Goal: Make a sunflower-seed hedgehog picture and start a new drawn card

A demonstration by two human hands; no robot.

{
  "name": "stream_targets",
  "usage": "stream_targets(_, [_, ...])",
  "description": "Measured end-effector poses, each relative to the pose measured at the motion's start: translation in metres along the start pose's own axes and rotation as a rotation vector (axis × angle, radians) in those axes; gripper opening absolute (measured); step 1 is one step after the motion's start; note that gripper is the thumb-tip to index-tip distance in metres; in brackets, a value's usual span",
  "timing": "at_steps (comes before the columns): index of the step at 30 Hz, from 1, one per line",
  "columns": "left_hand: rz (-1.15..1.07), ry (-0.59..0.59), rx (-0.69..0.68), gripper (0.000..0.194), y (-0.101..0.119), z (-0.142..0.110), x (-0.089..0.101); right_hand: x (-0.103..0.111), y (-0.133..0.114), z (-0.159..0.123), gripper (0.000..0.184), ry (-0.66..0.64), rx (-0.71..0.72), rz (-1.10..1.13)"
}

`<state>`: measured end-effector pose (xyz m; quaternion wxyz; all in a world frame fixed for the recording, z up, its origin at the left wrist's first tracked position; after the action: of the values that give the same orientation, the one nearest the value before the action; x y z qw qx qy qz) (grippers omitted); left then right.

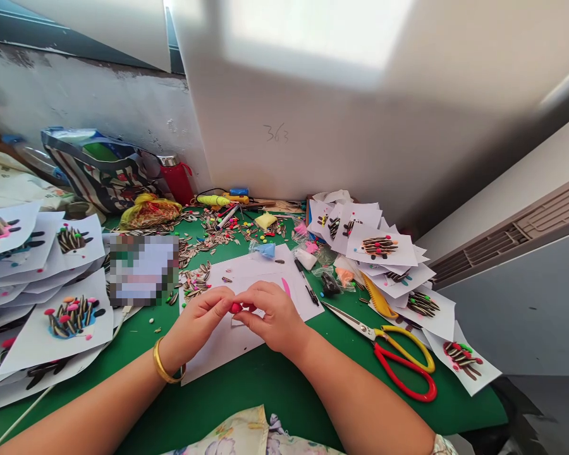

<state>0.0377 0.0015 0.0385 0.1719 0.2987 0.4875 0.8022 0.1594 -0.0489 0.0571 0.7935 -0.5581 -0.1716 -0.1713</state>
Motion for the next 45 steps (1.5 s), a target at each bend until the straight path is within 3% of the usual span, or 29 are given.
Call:
stream_targets(4, [0.089, 0.046, -0.019, 0.026, -0.001, -0.001, 0.003, 0.001, 0.000, -0.001, 0.007, 0.056, 0.020, -0.125])
stream_targets(8, [0.185, 0.080, -0.050, 0.018, -0.002, -0.003, 0.005, -0.002, 0.002, -0.002, 0.011, 0.071, 0.041, -0.259])
stream_targets(13, [0.203, 0.037, -0.043, 0.020, -0.004, -0.003, 0.002, -0.001, 0.002, -0.001, 0.016, 0.076, 0.077, -0.290])
stream_targets(24, [0.285, 0.070, -0.068, 0.024, -0.002, -0.003, 0.006, -0.005, 0.001, -0.002, 0.013, 0.077, 0.069, -0.376])
stream_targets(35, [0.478, -0.051, -0.152, 0.030, 0.005, -0.003, -0.004, -0.008, 0.000, -0.002, 0.009, 0.024, 0.061, -0.356])
stream_targets(45, [0.394, -0.012, -0.128, 0.028, 0.002, -0.004, -0.001, -0.010, 0.003, -0.002, 0.009, 0.040, 0.070, -0.386])
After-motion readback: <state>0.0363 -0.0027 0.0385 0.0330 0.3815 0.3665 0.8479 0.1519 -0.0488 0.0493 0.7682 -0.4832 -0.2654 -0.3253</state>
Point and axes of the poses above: each hand's wrist, its own z-axis towards the middle knuckle, its own x-axis out of the back of the hand, y = z × x, the point moved 7 cm from there along z, towards the middle knuckle, and after that the axes turned 8 degrees about -x, right-handed, at the moved point
